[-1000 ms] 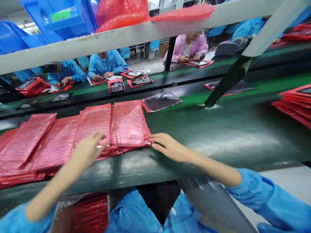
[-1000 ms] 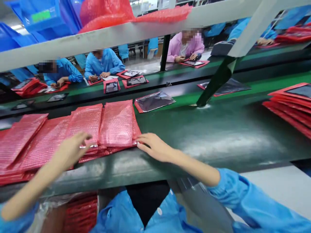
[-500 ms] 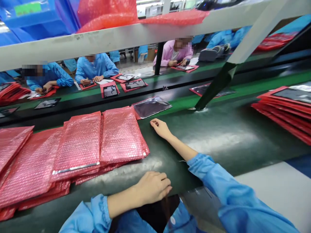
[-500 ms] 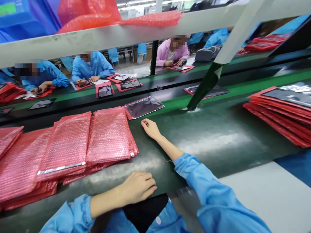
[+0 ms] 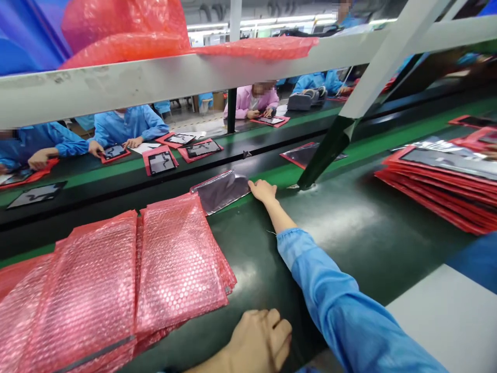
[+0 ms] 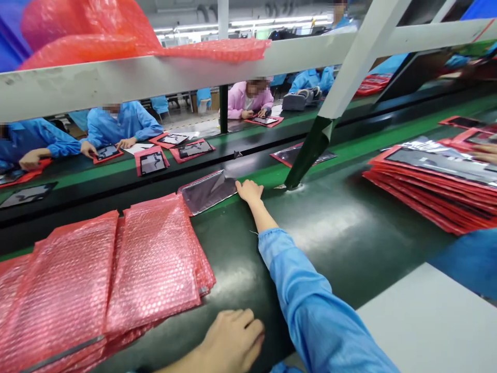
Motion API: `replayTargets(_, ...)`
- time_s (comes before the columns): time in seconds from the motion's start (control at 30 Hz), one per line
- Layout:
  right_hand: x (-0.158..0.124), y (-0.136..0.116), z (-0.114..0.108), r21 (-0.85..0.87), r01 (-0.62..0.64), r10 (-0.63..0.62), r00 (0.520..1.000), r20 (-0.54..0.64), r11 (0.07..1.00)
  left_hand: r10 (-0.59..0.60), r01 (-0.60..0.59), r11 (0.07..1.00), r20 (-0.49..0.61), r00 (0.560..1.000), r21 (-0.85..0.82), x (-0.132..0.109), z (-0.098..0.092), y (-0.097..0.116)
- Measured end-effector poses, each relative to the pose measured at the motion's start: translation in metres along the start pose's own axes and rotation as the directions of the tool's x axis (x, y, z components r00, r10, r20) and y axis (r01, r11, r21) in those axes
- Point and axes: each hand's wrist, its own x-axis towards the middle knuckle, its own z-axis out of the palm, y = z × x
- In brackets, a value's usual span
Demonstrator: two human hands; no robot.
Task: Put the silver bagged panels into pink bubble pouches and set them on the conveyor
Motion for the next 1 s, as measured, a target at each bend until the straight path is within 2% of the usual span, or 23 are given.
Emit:
replayTargets(0.13,0.015,-0.002,0.004,0.057,0.029,-0.037,0.988,0.151,0.998,0.003,-0.003,1.000,-0.004,1.000,-0.005,0.002,-0.002,0.000)
replayTargets(0.2,0.015,-0.002,0.004,0.130,0.070,-0.094,0.979,0.183,0.989,0.001,-0.001,1.000,0.009,1.000,-0.009,0.002,-0.004,0.000)
replayTargets(0.33,0.006,-0.004,0.003,0.227,0.144,-0.177,0.975,0.134,0.963,0.001,-0.001,1.000,0.025,1.000,-0.011,0.001,-0.006,-0.001)
replayTargets(0.43,-0.008,-0.008,0.005,0.206,0.179,-0.199,0.977,0.080,0.962,-0.003,0.003,1.000,0.027,1.000,0.002,0.001,-0.005,-0.001)
replayTargets(0.5,-0.017,-0.011,0.008,0.162,0.169,-0.179,0.983,0.050,0.972,-0.007,0.006,1.000,0.028,1.000,0.009,0.001,-0.004,-0.001)
replayTargets(0.63,-0.027,-0.021,0.012,0.073,0.066,-0.070,0.996,0.049,0.995,-0.009,0.009,1.000,0.024,1.000,0.007,0.001,-0.004,-0.001)
replayTargets(0.7,-0.025,-0.026,0.011,0.050,0.032,-0.037,0.995,0.097,0.998,-0.012,0.012,1.000,0.019,1.000,0.019,0.001,-0.003,-0.001)
replayTargets(0.8,-0.015,-0.029,0.005,0.070,0.021,-0.036,0.973,0.228,0.997,-0.012,0.012,1.000,0.004,1.000,0.024,0.001,-0.002,0.000)
replayTargets(0.9,-0.004,-0.027,0.000,0.153,0.007,-0.063,0.931,0.360,0.988,-0.005,0.005,1.000,-0.013,1.000,0.005,0.002,0.000,0.001)
replayTargets(1.0,0.002,-0.026,-0.001,0.275,-0.030,-0.093,0.900,0.425,0.961,-0.006,0.006,1.000,-0.011,1.000,0.008,0.003,0.002,0.000)
